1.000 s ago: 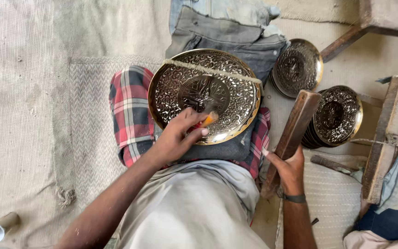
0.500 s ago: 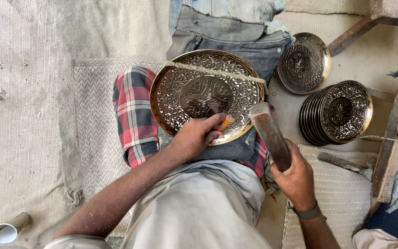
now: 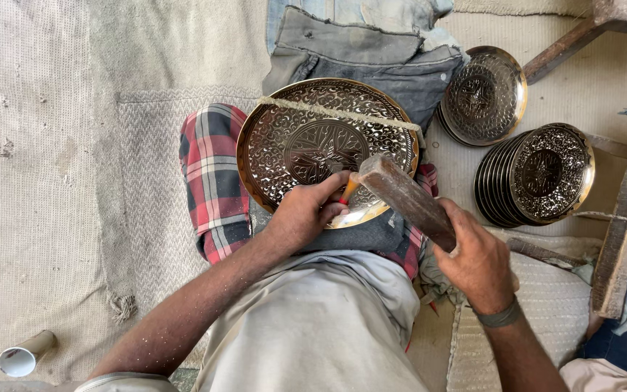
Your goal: The person sits on the floor and uses a hammer and chisel to engrave a decorative pattern into a brass plate. They repeatedly strike the chisel to create a textured design, occasionally wiping the plate with a cloth to remove debris.
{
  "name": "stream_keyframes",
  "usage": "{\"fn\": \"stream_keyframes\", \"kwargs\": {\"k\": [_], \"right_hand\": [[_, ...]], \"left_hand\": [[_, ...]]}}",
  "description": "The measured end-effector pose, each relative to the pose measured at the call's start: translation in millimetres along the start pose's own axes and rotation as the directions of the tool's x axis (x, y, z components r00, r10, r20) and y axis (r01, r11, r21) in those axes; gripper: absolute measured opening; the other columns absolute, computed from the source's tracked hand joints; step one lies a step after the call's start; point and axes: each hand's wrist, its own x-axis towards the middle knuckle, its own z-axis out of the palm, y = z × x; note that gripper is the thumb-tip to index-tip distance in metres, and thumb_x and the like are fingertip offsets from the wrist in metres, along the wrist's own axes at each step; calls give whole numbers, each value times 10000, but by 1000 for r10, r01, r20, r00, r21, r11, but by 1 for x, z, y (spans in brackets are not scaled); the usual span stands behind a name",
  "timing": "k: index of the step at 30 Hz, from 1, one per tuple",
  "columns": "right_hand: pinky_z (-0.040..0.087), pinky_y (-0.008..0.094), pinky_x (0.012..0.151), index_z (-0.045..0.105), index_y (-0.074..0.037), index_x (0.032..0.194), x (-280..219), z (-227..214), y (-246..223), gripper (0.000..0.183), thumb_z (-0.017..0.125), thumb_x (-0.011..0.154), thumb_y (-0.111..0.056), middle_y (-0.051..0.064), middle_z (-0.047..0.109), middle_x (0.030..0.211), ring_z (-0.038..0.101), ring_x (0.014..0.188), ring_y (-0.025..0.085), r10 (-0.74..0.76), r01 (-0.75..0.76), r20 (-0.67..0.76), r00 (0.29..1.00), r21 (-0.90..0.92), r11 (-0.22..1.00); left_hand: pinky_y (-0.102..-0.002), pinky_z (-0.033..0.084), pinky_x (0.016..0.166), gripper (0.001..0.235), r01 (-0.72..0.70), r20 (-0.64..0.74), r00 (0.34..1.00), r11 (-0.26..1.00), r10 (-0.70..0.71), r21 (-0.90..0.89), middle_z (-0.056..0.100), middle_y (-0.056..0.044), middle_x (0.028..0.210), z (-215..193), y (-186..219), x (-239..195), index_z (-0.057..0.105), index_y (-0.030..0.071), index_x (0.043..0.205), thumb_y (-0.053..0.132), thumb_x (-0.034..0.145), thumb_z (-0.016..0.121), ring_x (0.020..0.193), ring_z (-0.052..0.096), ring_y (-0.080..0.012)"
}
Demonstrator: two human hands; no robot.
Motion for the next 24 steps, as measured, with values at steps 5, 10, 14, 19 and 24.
{"fn": "stream_keyframes", "kwargs": {"k": [5, 10, 14, 19, 24], "right_hand": [[594, 395, 913, 518, -83, 1444, 11, -14, 2, 692, 799, 813, -130, 132, 708, 1236, 733, 1053, 268, -65, 117, -213, 975, 241, 963], [578, 360, 902, 557, -107, 1417, 18, -32, -1, 645, 807, 822, -116, 128, 741, 1104, 723, 966, 232, 45, -29, -48, 998, 289, 957], [555, 360, 858, 540, -98, 1408, 22, -39, 0, 694, 806, 767, -83, 154, 728, 1112, 718, 986, 234, -49, 53, -34, 998, 128, 990], [566, 372, 822, 562, -106, 1378, 14, -27, -3, 692, 813, 734, -68, 162, 712, 1085, 703, 951, 264, -10, 21, -37, 999, 326, 945], [552, 403, 756, 601, -147, 1370, 5, -26, -7, 700, 821, 716, -31, 109, 767, 1045, 718, 894, 255, 31, -19, 54, 998, -208, 978]], "left_hand": [[-383, 627, 777, 508, -41, -12, 999, 994, 40, -98, 787, -111, 980, -2, -6, 3, 535, 127, 1363, 200, 900, 733, 892, 789, -268], [-390, 613, 766, 493, -26, -14, 1000, 999, 25, -45, 764, -137, 980, -1, -6, 2, 570, 124, 1346, 208, 896, 754, 891, 767, -298], [-389, 606, 749, 476, -12, -3, 1000, 998, 12, -56, 778, -108, 948, -4, -3, 3, 584, 130, 1308, 213, 874, 760, 874, 773, -286], [-399, 600, 739, 464, -45, 26, 999, 997, 47, -55, 760, -122, 942, -6, -5, 8, 579, 126, 1326, 183, 896, 742, 857, 768, -291], [-413, 592, 719, 452, -71, 16, 997, 997, 71, 1, 753, -144, 940, -8, -8, 1, 590, 123, 1325, 188, 906, 746, 844, 753, -322]]}}
